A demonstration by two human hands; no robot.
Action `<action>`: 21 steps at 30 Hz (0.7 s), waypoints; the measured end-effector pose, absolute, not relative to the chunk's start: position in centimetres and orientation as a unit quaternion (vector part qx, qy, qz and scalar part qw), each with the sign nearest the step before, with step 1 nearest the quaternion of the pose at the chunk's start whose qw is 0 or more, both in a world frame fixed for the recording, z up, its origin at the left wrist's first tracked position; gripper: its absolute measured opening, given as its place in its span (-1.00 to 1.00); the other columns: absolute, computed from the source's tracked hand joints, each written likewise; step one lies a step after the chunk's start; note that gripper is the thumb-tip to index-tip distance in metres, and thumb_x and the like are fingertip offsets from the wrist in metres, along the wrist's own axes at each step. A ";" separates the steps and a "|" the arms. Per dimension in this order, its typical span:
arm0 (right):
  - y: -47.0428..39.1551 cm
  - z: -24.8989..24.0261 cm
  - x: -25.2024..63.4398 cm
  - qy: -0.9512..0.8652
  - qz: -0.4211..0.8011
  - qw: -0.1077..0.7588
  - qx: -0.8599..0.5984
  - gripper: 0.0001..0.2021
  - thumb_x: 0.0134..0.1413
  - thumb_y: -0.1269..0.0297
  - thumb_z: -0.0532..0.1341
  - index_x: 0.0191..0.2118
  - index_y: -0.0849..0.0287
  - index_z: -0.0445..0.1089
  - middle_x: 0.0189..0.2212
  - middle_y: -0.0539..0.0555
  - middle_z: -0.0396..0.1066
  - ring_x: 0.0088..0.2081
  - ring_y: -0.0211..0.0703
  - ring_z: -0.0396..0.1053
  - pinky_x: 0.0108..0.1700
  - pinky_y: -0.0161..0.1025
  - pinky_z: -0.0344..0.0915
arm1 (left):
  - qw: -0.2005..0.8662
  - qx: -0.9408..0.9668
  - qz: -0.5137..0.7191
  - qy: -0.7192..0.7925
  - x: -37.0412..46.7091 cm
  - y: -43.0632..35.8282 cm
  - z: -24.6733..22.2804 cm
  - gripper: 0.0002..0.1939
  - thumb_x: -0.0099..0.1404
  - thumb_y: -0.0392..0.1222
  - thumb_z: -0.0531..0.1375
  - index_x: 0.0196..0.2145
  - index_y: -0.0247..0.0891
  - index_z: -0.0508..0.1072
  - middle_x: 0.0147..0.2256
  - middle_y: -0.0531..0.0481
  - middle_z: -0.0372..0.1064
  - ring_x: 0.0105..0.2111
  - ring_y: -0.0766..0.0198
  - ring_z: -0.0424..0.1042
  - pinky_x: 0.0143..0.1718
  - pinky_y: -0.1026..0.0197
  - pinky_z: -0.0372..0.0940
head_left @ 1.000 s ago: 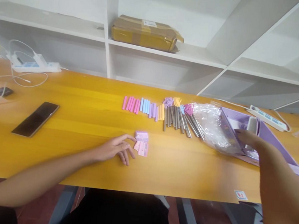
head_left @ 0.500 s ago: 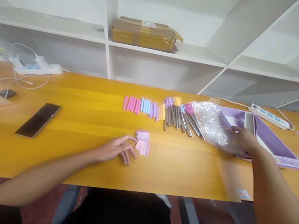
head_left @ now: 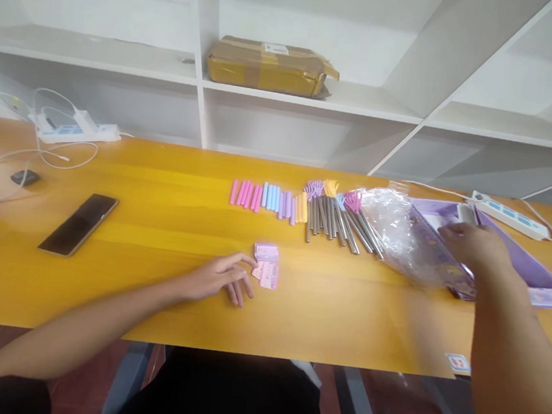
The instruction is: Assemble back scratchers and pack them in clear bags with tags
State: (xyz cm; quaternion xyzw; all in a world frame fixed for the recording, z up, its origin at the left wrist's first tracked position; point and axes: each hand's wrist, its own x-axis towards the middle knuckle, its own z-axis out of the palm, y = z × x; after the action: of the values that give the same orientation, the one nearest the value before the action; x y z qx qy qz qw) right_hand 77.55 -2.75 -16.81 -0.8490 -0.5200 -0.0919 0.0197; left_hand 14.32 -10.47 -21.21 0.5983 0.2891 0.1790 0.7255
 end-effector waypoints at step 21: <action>1.9 -18.3 56.1 -0.611 -0.042 0.115 -0.782 -0.67 0.39 0.25 0.09 -0.04 0.23 0.60 -0.01 0.35 0.54 -0.05 0.11 0.48 -0.02 -0.09 0.29 | 0.716 0.586 0.213 0.314 14.4 -10.3 -21.5 -0.60 0.55 0.14 0.22 0.05 -0.27 0.43 -0.32 -0.09 0.59 -0.43 0.24 0.62 -0.36 0.22 0.48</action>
State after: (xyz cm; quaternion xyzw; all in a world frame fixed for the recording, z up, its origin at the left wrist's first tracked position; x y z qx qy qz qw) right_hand 56.11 1.89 -18.31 -0.7817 -0.6114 -0.0423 0.1150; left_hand 14.42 -10.26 -21.53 0.5857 0.3144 0.2128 0.7161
